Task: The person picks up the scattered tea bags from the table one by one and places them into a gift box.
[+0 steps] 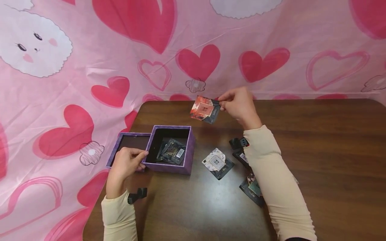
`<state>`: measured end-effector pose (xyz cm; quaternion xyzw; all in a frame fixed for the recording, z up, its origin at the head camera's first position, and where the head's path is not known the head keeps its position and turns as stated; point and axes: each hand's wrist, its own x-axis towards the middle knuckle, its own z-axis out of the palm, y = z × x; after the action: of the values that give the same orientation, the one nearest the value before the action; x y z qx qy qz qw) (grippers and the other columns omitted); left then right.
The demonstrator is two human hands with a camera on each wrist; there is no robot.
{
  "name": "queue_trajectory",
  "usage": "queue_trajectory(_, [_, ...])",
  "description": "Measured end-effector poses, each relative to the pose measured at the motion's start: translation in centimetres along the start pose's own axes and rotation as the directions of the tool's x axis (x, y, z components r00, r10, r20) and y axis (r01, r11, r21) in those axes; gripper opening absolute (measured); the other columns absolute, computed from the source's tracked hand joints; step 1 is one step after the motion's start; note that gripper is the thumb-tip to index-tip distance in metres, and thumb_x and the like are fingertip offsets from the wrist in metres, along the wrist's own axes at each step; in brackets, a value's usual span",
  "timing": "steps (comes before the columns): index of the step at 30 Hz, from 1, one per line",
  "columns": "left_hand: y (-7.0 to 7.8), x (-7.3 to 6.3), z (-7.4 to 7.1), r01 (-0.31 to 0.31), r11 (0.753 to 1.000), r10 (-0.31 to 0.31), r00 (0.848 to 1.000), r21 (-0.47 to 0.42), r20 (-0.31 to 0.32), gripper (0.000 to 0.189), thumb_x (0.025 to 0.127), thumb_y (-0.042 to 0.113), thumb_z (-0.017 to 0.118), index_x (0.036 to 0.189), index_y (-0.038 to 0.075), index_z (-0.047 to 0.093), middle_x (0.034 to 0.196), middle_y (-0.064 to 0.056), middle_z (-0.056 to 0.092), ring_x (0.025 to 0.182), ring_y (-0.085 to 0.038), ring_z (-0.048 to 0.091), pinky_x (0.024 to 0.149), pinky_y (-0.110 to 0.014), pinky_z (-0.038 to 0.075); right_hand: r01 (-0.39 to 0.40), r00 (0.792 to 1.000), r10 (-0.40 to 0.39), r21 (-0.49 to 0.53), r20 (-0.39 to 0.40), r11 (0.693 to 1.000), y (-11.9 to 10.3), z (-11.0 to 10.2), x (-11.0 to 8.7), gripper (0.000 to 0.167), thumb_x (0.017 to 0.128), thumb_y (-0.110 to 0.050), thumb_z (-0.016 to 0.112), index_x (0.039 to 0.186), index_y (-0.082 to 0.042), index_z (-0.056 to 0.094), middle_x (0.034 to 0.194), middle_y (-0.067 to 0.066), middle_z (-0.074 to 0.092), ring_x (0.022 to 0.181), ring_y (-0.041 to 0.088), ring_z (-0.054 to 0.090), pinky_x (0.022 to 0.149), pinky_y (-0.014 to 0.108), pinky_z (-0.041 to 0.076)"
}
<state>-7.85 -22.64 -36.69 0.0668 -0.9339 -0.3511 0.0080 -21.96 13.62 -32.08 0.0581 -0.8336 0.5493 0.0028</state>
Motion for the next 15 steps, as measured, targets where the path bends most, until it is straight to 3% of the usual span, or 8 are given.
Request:
queue_trajectory(9, [-0.1,-0.1,-0.3,0.011,1.000,-0.011,1.000,0.007,-0.006,0.015,0.093,0.010,0.074,0.096,-0.003,0.078,0.061,-0.006,0.068,0.049,-0.016,0.066,0.051,-0.029,0.054,0.006,0.998,-0.008,0.020,0.069,1.000,-1.5,3.3,-0.4,0.013,0.092,0.002,0.069,0.102,0.007,0.074,0.095,0.020,0.069,0.069,0.021,0.066,0.063,0.025,0.056])
queue_trajectory(15, [-0.1,0.0,-0.3,0.009,1.000,-0.009,1.000,0.002,0.008,0.016,0.093,0.011,0.073,0.097,-0.004,0.078,0.061,-0.005,0.068,0.049,-0.016,0.066,0.050,-0.028,0.053,0.009,0.995,-0.008,-0.007,0.101,1.000,-2.1,4.9,-0.7,0.012,0.091,0.004,0.069,0.100,0.005,0.076,0.091,0.018,0.070,0.070,0.023,0.066,0.062,0.027,0.055])
